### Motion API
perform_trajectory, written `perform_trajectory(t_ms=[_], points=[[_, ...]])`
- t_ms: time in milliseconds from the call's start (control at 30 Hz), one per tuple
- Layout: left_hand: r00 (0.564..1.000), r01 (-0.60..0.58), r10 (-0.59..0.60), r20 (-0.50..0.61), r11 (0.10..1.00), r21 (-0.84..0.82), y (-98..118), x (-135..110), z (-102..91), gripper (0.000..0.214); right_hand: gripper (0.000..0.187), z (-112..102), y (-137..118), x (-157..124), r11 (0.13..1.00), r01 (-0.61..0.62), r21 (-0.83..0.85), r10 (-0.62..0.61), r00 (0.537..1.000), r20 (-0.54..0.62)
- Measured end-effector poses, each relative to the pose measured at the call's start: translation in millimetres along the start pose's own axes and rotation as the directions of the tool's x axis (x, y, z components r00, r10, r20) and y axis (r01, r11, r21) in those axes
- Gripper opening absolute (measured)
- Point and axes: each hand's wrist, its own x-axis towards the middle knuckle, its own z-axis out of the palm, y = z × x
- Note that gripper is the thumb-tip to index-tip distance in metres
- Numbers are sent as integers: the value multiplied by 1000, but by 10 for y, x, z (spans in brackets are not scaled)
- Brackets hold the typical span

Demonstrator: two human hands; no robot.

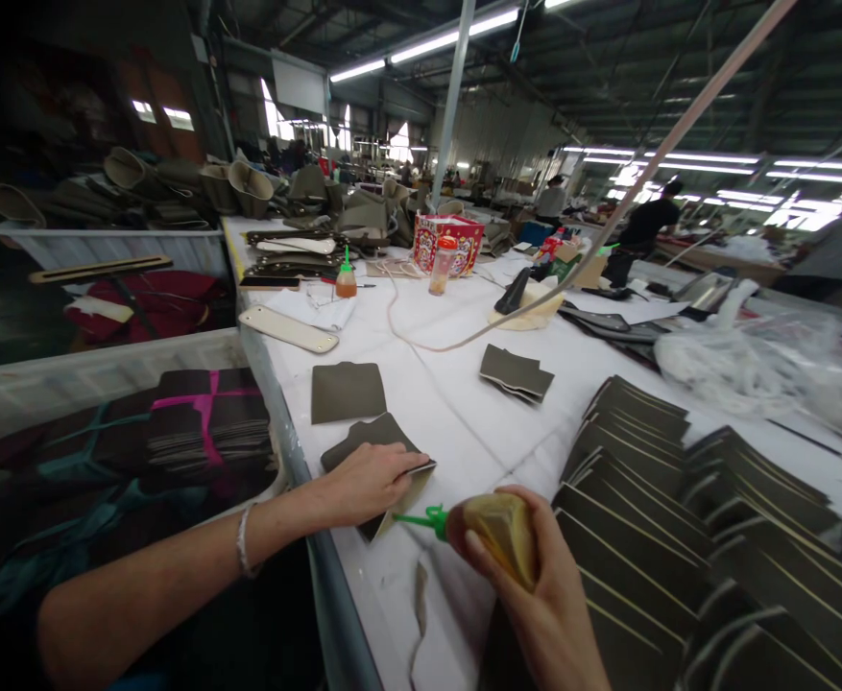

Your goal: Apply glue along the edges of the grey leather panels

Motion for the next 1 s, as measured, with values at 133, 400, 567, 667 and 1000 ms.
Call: perform_trajectory(t_ms=[133,400,567,667,1000], points=[[1000,-4,4,-6,1000,5,0,16,0,46,55,-45,44,128,992,62,-113,-79,986,-150],[1000,2,-2,15,1000,17,36,52,-22,47,55,-79,79,145,957,117,-266,-174,964,-202],[1000,-4,4,22,1000,4,19,51,-16,48,54,-57,98,37,991,39,-129,-52,994,-100],[1000,3,-3,20,1000,5,6,55,-2,50,53,-35,93,-1,1000,-21,-4,21,1000,-9],[999,34,-34,-8,999,-37,7,43,23,47,55,66,-62,-145,993,-93,70,94,995,-20]])
